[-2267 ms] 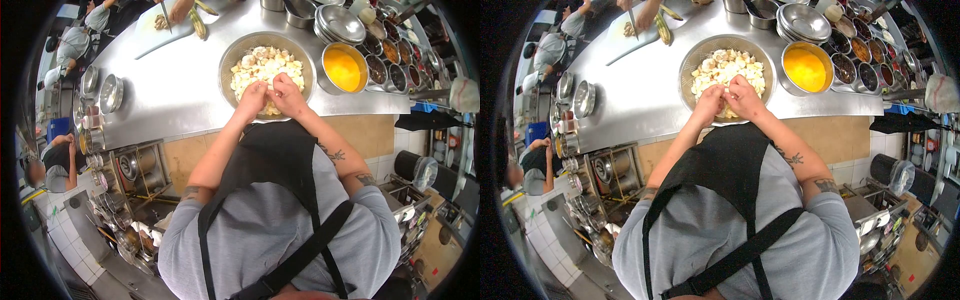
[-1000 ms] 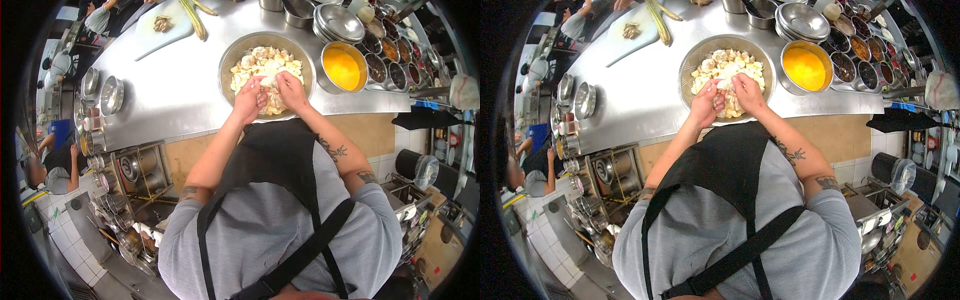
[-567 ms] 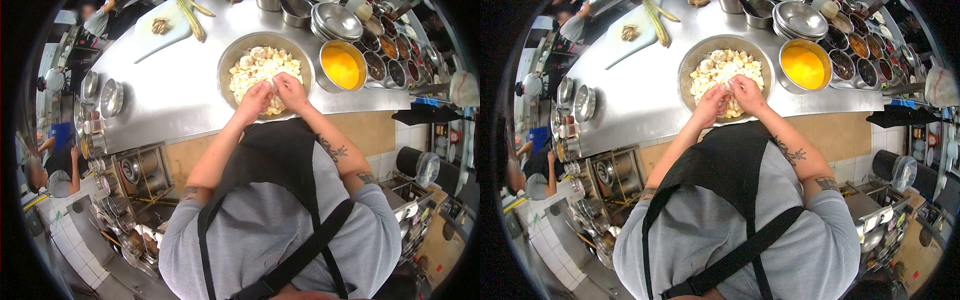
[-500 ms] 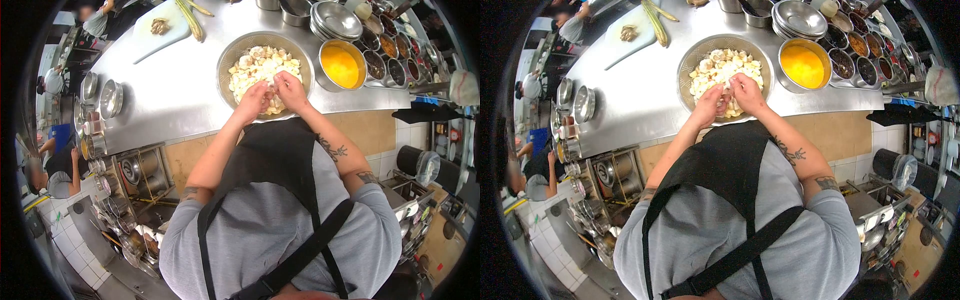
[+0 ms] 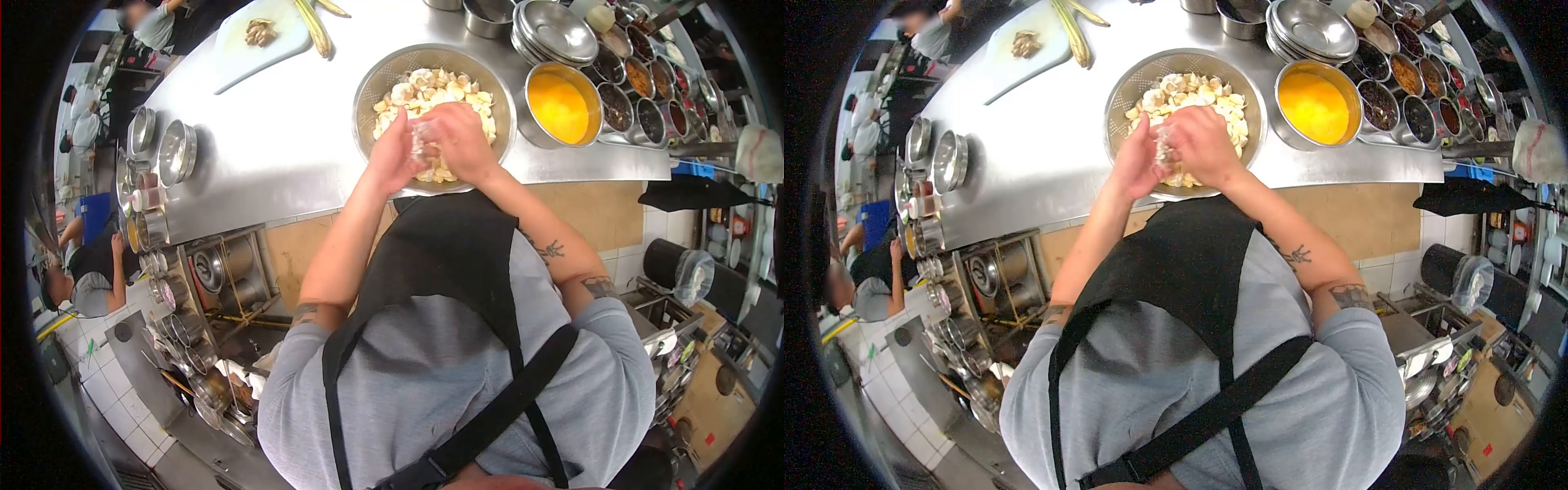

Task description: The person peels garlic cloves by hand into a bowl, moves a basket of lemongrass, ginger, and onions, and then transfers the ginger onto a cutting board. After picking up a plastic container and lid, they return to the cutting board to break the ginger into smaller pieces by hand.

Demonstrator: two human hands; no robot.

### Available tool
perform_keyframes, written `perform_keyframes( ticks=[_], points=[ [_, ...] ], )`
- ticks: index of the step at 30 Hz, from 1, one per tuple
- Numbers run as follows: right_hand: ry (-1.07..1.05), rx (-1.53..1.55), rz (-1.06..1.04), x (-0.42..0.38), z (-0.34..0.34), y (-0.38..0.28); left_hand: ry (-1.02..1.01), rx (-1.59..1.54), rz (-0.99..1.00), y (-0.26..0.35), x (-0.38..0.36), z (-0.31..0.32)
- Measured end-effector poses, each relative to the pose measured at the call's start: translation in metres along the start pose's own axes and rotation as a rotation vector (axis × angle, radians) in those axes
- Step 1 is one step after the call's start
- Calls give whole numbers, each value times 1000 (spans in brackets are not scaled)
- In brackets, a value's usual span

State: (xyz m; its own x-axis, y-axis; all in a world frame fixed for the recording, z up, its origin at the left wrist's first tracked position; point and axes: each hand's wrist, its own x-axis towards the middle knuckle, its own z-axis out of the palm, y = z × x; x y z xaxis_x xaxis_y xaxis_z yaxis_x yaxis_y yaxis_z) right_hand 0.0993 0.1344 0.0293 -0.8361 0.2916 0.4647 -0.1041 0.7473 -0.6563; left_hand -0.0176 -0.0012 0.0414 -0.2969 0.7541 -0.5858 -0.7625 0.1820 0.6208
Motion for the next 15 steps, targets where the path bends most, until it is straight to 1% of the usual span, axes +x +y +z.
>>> perform_keyframes(
  ticks=[2, 3, 6, 7, 9, 10, 11, 12, 13, 14, 15],
  points=[
    [-64, -213, -16, -1, 9, -20, 42, -184, -19, -10, 1, 19],
    [-96, -320, -25, -1, 11, -27, 43, -145, -10, -13, 2, 18],
    [-316, -237, -30, 5, 13, -8, 73, -41, 48, -19, 6, 0],
    [-399, 80, 36, 13, 16, 6, 71, -57, 73, -20, 6, -5],
    [-340, 422, 259, 34, 17, 29, 73, -79, 126, -19, 7, -13],
    [-311, 594, 371, 48, 16, 29, 74, -84, 155, -13, 6, -12],
    [-218, 394, 411, 62, 14, 29, 111, -69, 173, -11, 4, -8],
    [-114, 193, 453, 77, 8, 26, 74, -100, 159, -13, 5, -14],
    [-26, -44, 318, 84, 22, 54, 74, -95, 149, -15, 4, -16],
    [-59, -131, 287, 82, 39, 71, 65, -88, 134, -16, 2, -14],
    [-90, -224, 260, 83, 44, 70, 135, -60, 131, -16, -2, -7]
  ],
)
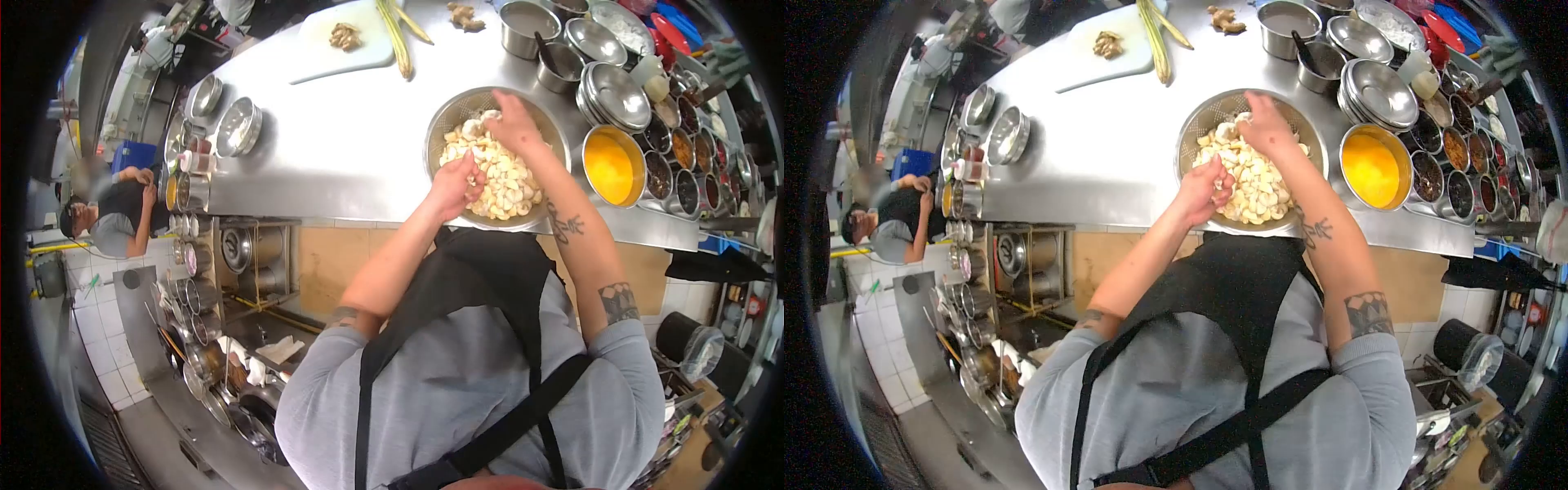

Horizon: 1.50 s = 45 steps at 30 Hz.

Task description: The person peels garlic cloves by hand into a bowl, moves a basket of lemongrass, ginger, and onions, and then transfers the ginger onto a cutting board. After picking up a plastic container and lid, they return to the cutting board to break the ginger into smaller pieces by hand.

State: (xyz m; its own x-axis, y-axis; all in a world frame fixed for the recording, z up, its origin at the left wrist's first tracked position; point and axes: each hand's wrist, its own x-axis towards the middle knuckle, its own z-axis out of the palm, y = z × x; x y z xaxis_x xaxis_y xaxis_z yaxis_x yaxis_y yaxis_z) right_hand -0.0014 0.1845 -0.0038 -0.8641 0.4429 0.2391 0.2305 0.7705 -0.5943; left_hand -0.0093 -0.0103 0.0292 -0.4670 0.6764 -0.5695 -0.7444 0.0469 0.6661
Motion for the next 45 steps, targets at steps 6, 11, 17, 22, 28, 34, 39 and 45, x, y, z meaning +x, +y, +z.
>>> perform_keyframes(
  ticks=[6, 11, 17, 22, 28, 34, 39, 45],
  points=[
    [-26, 200, -58, -22, -8, 10, -63, -40, 70, -4, 11, -9],
    [26, 453, -127, -63, -43, -29, -45, -117, -121, 5, 9, -1],
    [-23, 622, -182, -109, -32, -18, 29, 308, -16, -7, 8, 21],
    [-70, 871, 404, -108, -36, -20, 143, 785, 550, -30, 18, 24],
    [-267, 1055, 501, -110, -26, -5, 69, 832, 616, -26, 7, 29],
    [-387, 1255, 673, -115, -37, -11, 56, 974, 611, -34, 11, 23],
    [-433, 1291, 702, -115, -40, -8, 28, 1206, 566, -30, 1, 32],
    [-457, 1245, 831, -115, -45, -15, -5, 1219, 524, -33, 5, 32]
  ],
)
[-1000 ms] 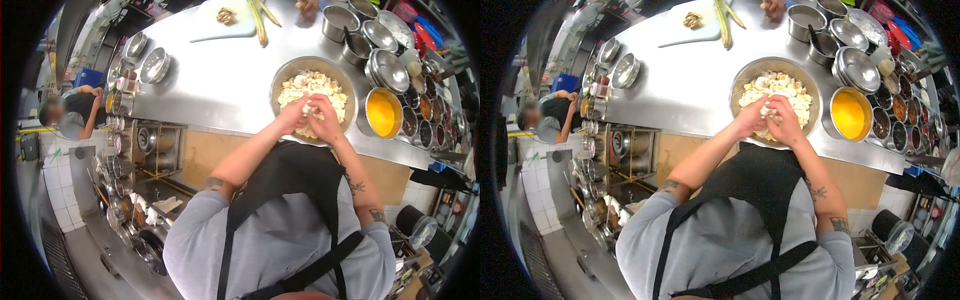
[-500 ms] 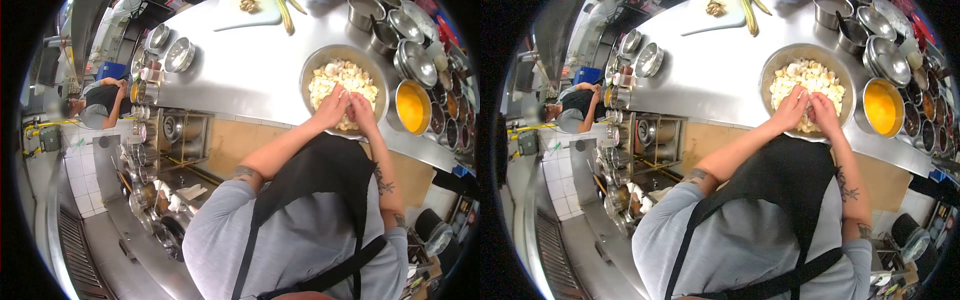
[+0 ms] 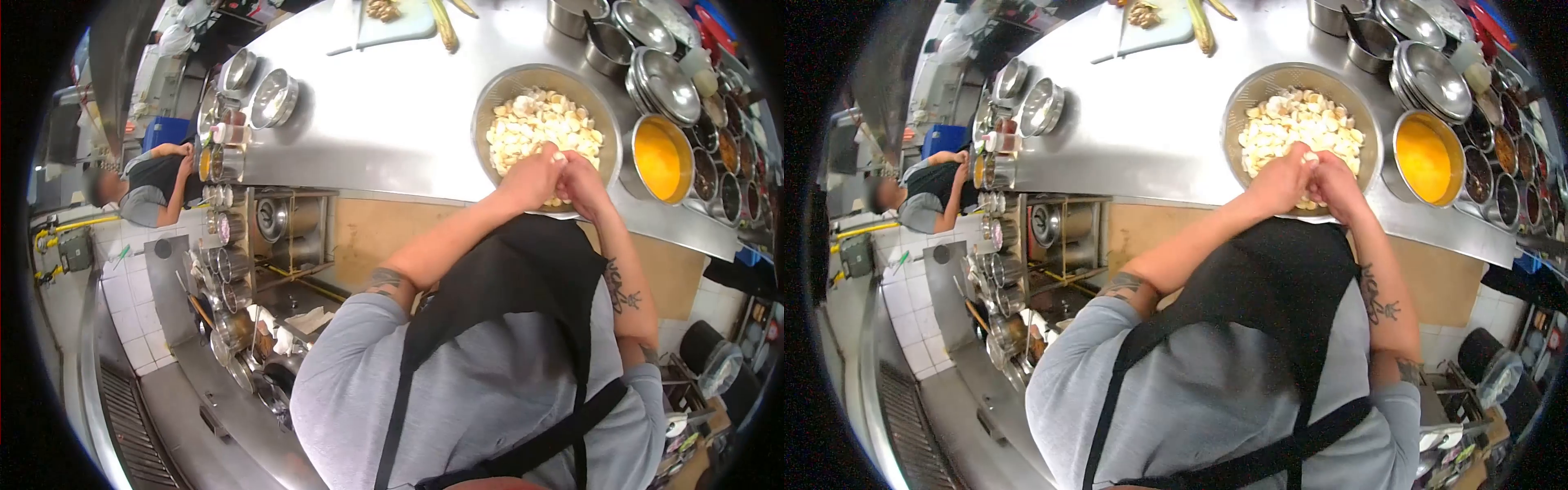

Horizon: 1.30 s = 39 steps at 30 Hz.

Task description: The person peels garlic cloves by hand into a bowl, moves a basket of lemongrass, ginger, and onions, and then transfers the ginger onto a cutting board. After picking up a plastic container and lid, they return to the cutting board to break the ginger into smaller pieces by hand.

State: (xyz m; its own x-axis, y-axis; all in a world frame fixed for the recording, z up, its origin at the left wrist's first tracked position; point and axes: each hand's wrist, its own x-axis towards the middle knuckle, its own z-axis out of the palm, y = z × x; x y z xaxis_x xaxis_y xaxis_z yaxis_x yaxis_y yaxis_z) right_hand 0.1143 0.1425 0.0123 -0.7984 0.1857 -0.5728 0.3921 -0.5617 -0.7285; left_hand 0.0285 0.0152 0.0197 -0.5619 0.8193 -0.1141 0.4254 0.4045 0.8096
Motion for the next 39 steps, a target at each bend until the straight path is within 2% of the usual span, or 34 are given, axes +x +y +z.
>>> perform_keyframes(
  ticks=[1, 4, 5, 9, 14, 18, 21, 26, 29, 35, 38, 39],
  points=[
    [47, -50, -91, 2, 2, 10, 10, -55, -2, -1, 1, 3],
    [31, 3, -66, 6, -1, 12, 82, -94, 28, 2, -1, 3],
    [28, 4, -74, 5, -1, 10, 28, -146, -77, 6, -2, -2],
    [7, 30, -100, -4, 7, 2, 104, -372, -111, -10, 7, -4],
    [-5, -161, -169, -1, -3, 11, 84, -394, -108, -26, 8, 2],
    [8, -157, -211, 3, -5, 17, 96, -396, -121, -10, 4, -7],
    [44, -242, -271, -6, 6, 12, 99, -459, -63, -31, 15, 5],
    [64, -603, -622, 1, 3, 25, -174, -845, -388, -13, 10, -16],
    [147, -754, -634, -8, 8, 18, -249, -897, -483, -13, 11, -13],
    [378, -727, -686, 4, 2, 29, -223, -852, -521, 1, 6, -12],
    [332, -424, -447, 6, 2, 24, -201, -956, -563, 3, 5, -15],
    [307, -508, -481, 4, 4, 21, -197, -1001, -578, 3, 5, -16]
  ],
)
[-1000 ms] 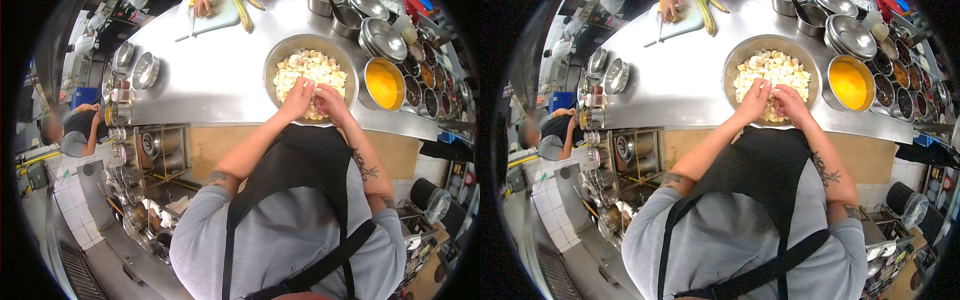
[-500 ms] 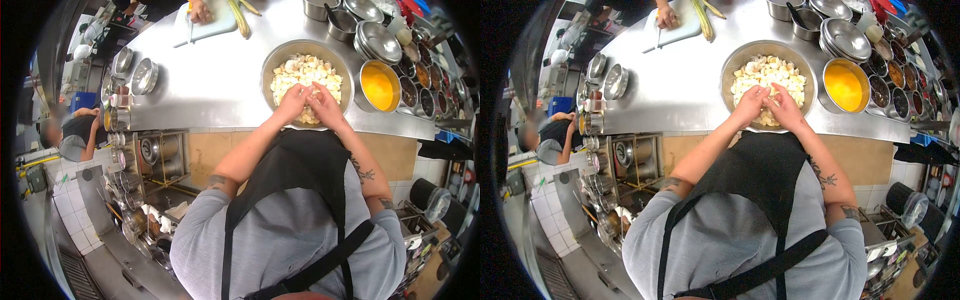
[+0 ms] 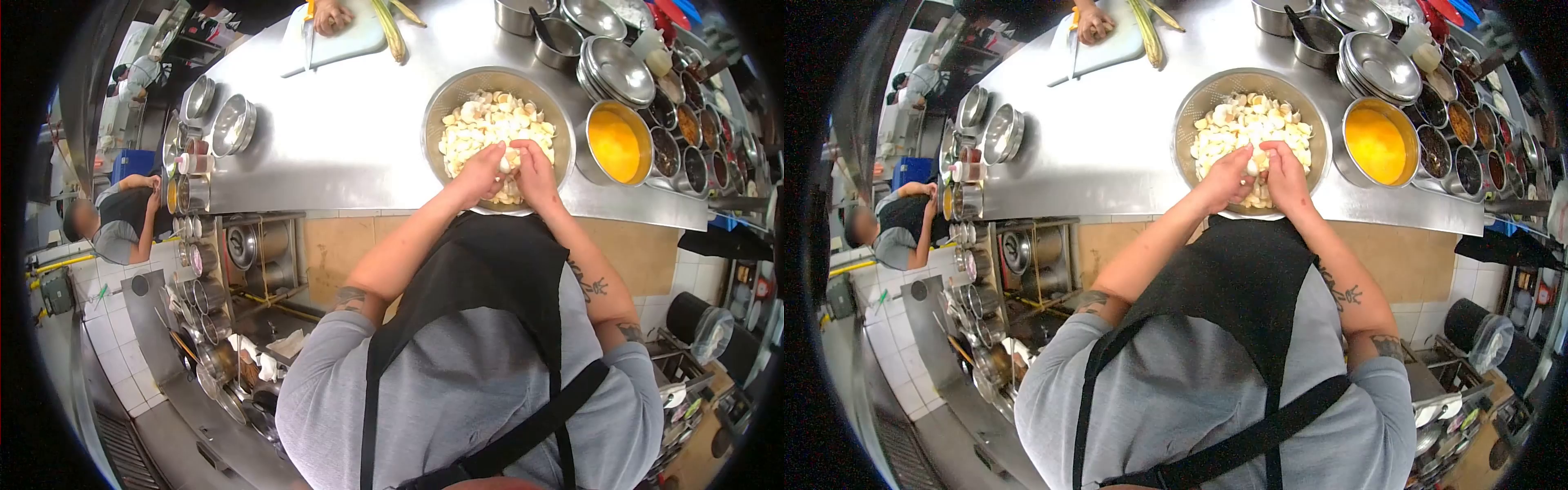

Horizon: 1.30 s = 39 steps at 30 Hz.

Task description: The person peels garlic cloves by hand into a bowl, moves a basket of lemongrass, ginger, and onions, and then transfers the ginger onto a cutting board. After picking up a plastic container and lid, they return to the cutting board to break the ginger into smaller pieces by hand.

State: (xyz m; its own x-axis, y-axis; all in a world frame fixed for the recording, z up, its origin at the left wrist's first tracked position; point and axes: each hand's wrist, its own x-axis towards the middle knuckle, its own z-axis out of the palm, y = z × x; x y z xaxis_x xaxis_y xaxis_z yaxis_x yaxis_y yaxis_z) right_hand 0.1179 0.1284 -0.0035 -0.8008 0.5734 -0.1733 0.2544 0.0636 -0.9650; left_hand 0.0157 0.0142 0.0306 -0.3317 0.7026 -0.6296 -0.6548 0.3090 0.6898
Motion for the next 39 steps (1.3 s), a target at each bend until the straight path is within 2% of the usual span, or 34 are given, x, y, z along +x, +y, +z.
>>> perform_keyframes(
  ticks=[5, 8, 14, 17, 20, 21, 24, 27, 29, 32, 35, 39],
  points=[
    [-114, -286, -202, -7, 2, -15, -119, -111, -34, -1, 4, -16],
    [-184, -225, -149, -10, 3, -23, -117, -108, -71, 1, 2, -16],
    [-53, -319, -262, -11, 8, -14, -63, -49, -68, -2, 2, -4],
    [-30, -299, -95, -11, 7, -13, -49, -86, -103, -3, 3, 0],
    [50, -349, -179, -11, 7, -13, -47, -152, -104, -3, -1, 5],
    [77, -301, -174, -10, 7, -12, -46, -173, -96, -4, -3, 5],
    [109, -122, -109, -4, 2, -10, -258, -333, -145, -11, 7, -10],
    [61, 79, 39, 1, -1, 0, -148, -370, -159, -3, -3, -5],
    [56, 151, 106, 6, -4, 12, -175, -382, -143, -8, 0, -12],
    [63, -166, -171, -7, 2, -19, -169, -337, -95, -12, 4, -11],
    [-89, -62, 2, -14, 1, -36, -176, -309, -96, -15, 5, -9],
    [-1, -287, -285, -11, 6, -15, -117, -251, -106, -12, -1, -4]
  ],
)
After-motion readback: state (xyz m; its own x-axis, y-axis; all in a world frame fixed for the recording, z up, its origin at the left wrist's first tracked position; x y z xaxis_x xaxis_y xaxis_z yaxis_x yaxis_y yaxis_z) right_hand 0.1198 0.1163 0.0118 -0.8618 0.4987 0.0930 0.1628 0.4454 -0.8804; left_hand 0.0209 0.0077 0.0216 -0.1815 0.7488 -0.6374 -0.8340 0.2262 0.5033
